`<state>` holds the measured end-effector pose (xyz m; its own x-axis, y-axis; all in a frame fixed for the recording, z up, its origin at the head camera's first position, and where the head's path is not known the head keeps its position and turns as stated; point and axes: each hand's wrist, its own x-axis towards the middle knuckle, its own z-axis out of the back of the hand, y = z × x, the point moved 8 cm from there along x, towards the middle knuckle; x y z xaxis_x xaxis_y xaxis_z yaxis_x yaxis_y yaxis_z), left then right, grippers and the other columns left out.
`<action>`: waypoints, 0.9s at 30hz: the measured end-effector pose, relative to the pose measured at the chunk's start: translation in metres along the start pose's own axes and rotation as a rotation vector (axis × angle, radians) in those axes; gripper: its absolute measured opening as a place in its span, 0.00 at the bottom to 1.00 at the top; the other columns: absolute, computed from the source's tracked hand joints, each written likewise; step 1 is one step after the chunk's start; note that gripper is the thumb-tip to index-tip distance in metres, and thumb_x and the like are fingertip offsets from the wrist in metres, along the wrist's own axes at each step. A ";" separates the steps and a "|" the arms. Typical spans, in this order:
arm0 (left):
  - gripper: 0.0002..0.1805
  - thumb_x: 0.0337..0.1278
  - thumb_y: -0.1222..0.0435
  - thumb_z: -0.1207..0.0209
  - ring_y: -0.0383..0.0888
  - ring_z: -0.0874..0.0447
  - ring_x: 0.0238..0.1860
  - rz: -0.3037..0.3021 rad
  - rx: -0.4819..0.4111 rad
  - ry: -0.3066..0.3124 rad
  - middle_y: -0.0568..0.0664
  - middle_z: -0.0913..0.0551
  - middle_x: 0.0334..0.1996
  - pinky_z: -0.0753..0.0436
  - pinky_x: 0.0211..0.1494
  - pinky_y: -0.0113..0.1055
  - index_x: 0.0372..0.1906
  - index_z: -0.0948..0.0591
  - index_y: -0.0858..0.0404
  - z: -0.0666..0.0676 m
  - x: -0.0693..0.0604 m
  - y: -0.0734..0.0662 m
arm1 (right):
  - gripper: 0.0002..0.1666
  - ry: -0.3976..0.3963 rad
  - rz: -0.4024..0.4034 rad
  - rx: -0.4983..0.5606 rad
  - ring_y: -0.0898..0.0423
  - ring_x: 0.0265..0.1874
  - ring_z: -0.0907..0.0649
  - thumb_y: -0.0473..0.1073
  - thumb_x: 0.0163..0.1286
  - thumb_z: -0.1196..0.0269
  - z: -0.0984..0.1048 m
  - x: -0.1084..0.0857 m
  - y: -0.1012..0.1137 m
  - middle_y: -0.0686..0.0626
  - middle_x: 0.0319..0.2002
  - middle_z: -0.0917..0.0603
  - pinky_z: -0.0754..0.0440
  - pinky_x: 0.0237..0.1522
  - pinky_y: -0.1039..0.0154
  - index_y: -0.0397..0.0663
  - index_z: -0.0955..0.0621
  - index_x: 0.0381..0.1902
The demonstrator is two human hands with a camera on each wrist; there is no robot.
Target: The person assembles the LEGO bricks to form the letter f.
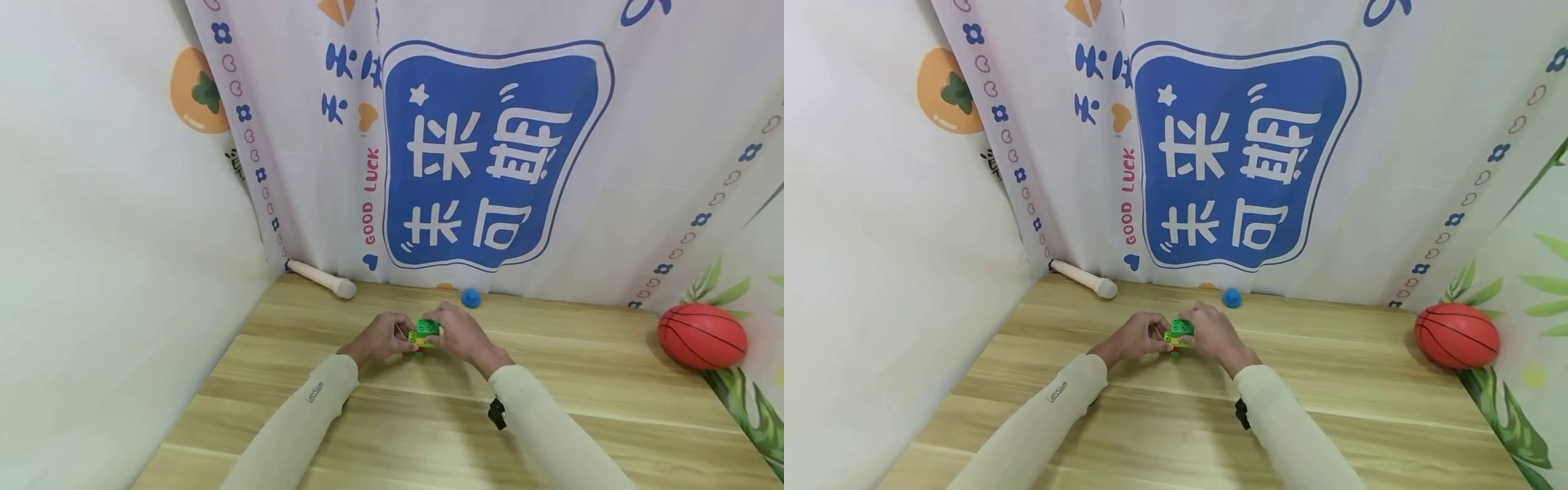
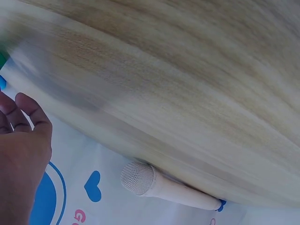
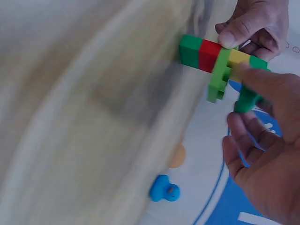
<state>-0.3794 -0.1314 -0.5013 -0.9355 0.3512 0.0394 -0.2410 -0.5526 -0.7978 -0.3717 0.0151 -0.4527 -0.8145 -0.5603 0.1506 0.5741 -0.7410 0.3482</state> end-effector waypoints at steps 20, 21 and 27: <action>0.13 0.80 0.59 0.39 0.36 0.22 0.37 -0.105 0.250 0.153 0.47 0.11 0.37 0.19 0.46 0.31 0.50 0.10 0.64 -0.026 0.001 -0.016 | 0.05 -0.069 -0.082 0.221 0.61 0.32 0.21 0.40 0.73 0.28 -0.019 -0.035 -0.043 0.51 0.33 0.12 0.22 0.35 0.66 0.44 0.10 0.42; 0.13 0.81 0.59 0.40 0.36 0.22 0.37 -0.117 0.278 0.162 0.46 0.11 0.38 0.19 0.47 0.31 0.49 0.10 0.63 -0.029 0.001 -0.017 | 0.05 -0.077 -0.062 0.186 0.62 0.31 0.22 0.40 0.73 0.28 -0.019 -0.037 -0.042 0.52 0.33 0.12 0.23 0.34 0.67 0.44 0.09 0.42; 0.16 0.84 0.55 0.46 0.33 0.24 0.34 -0.127 0.399 0.193 0.40 0.17 0.31 0.18 0.50 0.32 0.41 0.12 0.56 -0.041 0.001 -0.021 | 0.06 -0.102 -0.013 0.065 0.63 0.31 0.22 0.41 0.73 0.28 -0.016 -0.047 -0.041 0.54 0.33 0.12 0.23 0.34 0.67 0.46 0.08 0.43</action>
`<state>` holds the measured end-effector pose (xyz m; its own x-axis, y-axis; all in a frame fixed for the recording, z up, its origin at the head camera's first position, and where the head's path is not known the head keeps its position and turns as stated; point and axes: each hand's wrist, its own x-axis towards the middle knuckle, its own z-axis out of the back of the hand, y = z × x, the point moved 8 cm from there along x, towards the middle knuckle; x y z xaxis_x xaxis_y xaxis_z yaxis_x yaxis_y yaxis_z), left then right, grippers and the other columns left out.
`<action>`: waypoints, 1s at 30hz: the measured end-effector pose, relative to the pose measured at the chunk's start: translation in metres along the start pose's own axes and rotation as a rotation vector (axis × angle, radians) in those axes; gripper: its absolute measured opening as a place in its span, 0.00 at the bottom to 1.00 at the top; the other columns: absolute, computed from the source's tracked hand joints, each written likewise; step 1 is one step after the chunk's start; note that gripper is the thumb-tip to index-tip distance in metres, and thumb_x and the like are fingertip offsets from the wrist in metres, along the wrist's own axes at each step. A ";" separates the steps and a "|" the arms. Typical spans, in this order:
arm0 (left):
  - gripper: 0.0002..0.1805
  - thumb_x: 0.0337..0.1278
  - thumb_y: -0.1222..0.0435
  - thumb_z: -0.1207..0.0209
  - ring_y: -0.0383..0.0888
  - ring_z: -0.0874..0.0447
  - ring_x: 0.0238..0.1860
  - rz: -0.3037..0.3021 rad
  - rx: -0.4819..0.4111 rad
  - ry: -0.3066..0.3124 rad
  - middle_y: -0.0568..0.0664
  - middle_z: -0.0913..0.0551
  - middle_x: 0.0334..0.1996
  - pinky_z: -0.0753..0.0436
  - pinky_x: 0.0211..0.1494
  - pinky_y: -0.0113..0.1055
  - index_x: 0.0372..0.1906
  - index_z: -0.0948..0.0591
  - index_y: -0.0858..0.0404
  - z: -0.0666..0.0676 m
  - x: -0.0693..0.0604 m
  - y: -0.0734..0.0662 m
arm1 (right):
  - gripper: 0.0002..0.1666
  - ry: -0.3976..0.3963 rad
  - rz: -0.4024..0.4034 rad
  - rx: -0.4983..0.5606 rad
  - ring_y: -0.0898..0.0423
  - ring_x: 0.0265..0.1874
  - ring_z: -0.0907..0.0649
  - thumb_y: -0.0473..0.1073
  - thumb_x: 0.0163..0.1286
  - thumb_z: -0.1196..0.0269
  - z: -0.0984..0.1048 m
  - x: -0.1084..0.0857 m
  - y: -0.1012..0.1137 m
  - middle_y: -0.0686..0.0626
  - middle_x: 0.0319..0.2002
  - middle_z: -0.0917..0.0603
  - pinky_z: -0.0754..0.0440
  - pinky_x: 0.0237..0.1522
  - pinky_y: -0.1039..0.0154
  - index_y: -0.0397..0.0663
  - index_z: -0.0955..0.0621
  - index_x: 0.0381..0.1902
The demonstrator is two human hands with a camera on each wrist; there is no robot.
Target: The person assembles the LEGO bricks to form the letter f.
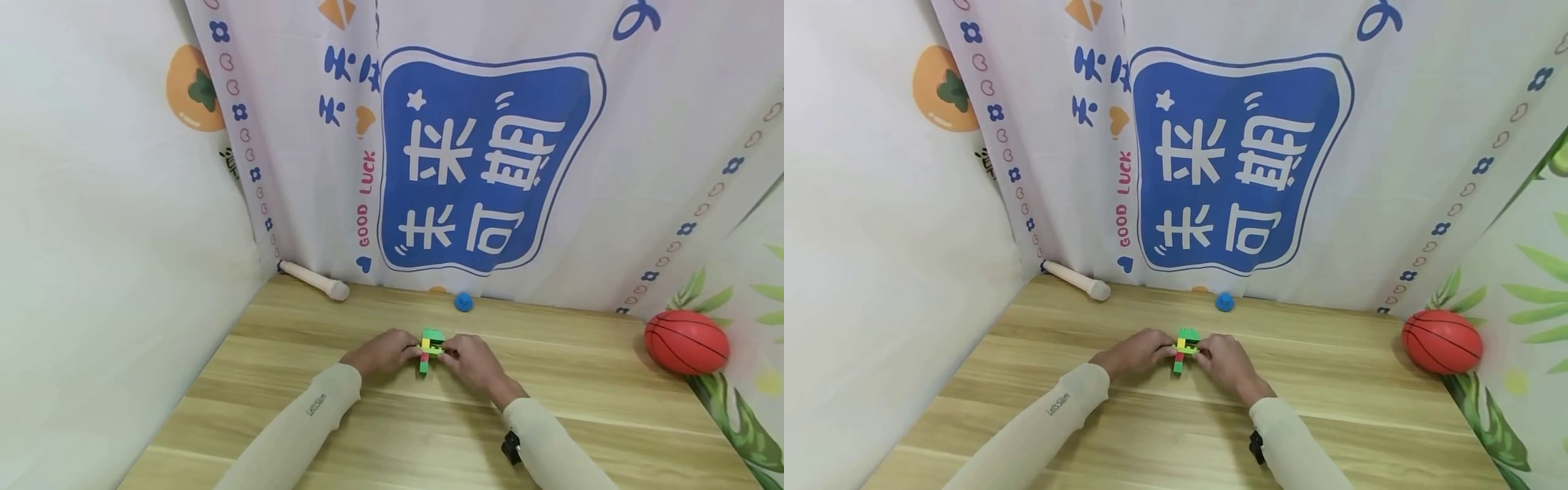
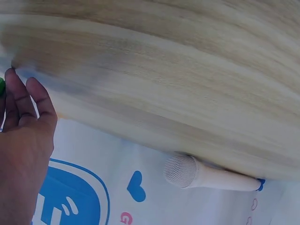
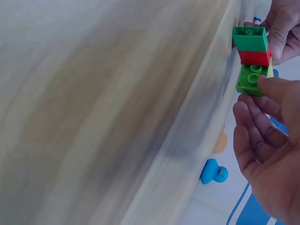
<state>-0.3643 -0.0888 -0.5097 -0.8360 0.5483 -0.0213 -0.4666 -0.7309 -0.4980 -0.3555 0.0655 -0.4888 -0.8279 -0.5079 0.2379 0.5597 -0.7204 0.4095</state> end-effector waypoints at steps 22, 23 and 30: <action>0.14 0.83 0.56 0.45 0.33 0.27 0.33 -0.029 0.139 0.021 0.38 0.19 0.32 0.22 0.44 0.29 0.40 0.13 0.53 -0.005 -0.006 -0.007 | 0.07 0.073 0.005 0.076 0.64 0.35 0.15 0.38 0.75 0.30 -0.007 -0.011 -0.003 0.48 0.40 0.08 0.16 0.38 0.69 0.43 0.08 0.45; 0.13 0.83 0.56 0.45 0.33 0.27 0.32 -0.030 0.137 0.022 0.38 0.20 0.32 0.23 0.44 0.29 0.40 0.13 0.53 -0.005 -0.006 -0.007 | 0.07 0.075 0.004 0.078 0.64 0.35 0.16 0.38 0.75 0.30 -0.008 -0.011 -0.003 0.48 0.39 0.08 0.17 0.37 0.69 0.43 0.08 0.45; 0.13 0.83 0.56 0.45 0.33 0.25 0.34 -0.043 0.111 0.015 0.38 0.17 0.34 0.21 0.46 0.30 0.43 0.12 0.54 -0.004 -0.008 -0.006 | 0.07 0.096 0.003 0.111 0.65 0.33 0.18 0.36 0.74 0.30 -0.010 -0.011 -0.005 0.47 0.40 0.08 0.19 0.35 0.71 0.40 0.09 0.46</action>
<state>-0.3540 -0.0873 -0.5103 -0.8108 0.5852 -0.0154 -0.5313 -0.7467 -0.4002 -0.3483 0.0701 -0.5020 -0.8161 -0.5564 0.1563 0.5501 -0.6649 0.5053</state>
